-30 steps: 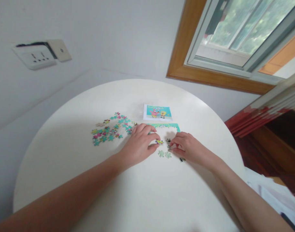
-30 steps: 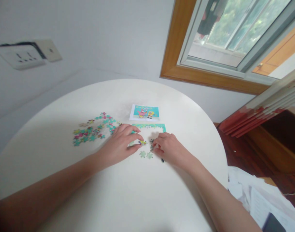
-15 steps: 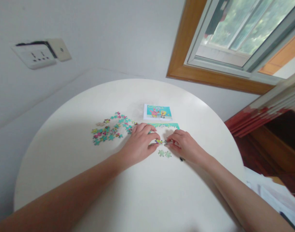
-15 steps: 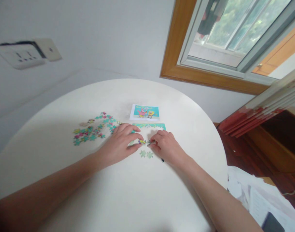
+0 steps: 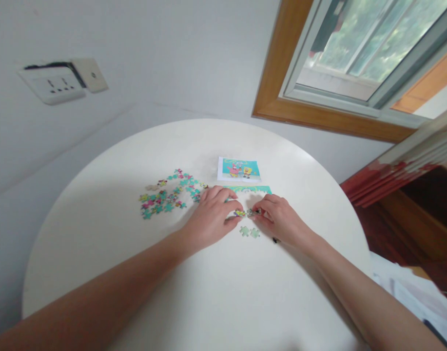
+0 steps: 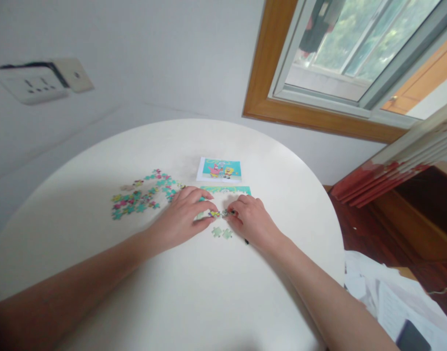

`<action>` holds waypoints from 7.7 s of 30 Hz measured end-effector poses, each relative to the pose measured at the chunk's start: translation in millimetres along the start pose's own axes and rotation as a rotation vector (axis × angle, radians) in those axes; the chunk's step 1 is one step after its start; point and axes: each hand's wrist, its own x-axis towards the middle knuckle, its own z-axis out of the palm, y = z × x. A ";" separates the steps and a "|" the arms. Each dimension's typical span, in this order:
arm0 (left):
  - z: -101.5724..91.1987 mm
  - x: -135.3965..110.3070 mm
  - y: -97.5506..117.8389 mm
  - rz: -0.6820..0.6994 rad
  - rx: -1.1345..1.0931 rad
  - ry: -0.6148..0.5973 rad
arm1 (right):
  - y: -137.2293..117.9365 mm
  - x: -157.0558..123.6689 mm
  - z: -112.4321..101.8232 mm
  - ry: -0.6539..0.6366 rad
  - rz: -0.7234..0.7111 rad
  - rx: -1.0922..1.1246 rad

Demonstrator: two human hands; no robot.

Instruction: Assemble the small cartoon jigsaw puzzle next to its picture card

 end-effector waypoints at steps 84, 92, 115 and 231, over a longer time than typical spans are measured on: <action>-3.4 0.3 -6.2 0.015 -0.009 0.002 | 10.6 -3.7 -19.4 -0.032 -0.139 0.014; -4.1 0.6 -6.0 0.018 -0.001 -0.004 | 15.7 -5.2 -24.1 -0.029 -0.175 -0.013; -5.7 1.0 -5.0 0.031 -0.004 0.005 | 23.6 -24.7 -59.2 -0.328 -0.009 0.228; -8.1 2.9 -6.3 0.036 -0.039 0.075 | -3.4 -14.2 -27.7 -0.192 -0.236 0.059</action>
